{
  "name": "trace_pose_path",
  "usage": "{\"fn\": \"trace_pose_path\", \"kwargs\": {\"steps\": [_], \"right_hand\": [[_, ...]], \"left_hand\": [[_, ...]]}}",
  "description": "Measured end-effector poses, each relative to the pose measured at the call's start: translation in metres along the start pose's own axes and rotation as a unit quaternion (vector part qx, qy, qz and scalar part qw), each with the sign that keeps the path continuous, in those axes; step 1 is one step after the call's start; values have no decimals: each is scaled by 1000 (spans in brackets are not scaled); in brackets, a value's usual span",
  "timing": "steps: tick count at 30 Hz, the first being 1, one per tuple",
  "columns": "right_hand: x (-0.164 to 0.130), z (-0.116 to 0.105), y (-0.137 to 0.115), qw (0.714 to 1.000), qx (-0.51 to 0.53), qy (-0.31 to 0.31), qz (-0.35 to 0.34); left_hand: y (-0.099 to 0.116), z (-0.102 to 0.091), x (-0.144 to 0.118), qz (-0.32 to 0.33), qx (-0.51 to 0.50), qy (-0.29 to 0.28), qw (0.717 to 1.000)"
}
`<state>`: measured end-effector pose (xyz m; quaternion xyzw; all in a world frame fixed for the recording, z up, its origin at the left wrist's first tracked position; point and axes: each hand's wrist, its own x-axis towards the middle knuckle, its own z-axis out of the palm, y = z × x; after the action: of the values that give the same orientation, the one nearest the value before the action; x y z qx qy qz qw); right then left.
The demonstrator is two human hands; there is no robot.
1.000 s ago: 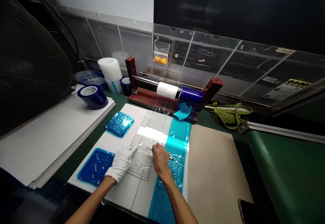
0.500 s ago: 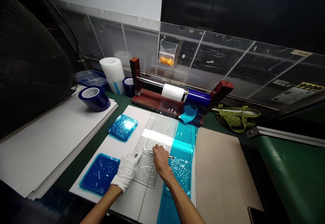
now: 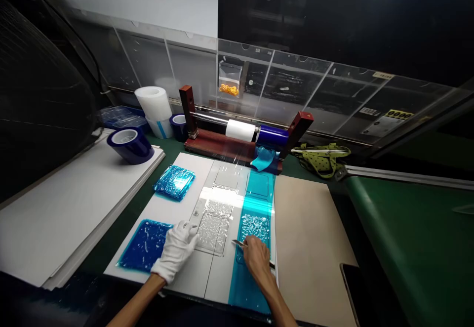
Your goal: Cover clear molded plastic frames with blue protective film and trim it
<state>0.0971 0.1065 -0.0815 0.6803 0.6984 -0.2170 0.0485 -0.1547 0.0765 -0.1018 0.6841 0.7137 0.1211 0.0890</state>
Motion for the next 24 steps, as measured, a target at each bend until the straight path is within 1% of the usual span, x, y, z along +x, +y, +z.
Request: {"fn": "trace_pose_path", "kwargs": {"steps": [4, 6, 8, 13, 16, 18, 21, 24], "right_hand": [[-20, 28, -8, 997, 79, -21, 16], [-22, 37, -10, 991, 131, -35, 18], [-23, 41, -10, 980, 191, -58, 14], [-23, 41, -4, 934, 336, -122, 1], [-22, 41, -4, 909, 394, -136, 1], [-20, 43, -4, 897, 422, -134, 2], [-20, 43, 0, 885, 450, -120, 13], [-25, 39, 14, 876, 472, -92, 34]], "left_hand": [[1, 5, -35, 25, -7, -1, 1000], [2, 10, -44, 43, -3, 2, 999], [3, 17, -46, 58, 6, 10, 998], [-3, 36, -32, 86, 32, 50, 995], [-14, 41, -21, 104, 38, 72, 991], [-21, 39, -15, 121, 35, 78, 989], [-28, 32, -8, 142, 18, 81, 986], [-26, 20, 2, 154, -7, 86, 984]]}}
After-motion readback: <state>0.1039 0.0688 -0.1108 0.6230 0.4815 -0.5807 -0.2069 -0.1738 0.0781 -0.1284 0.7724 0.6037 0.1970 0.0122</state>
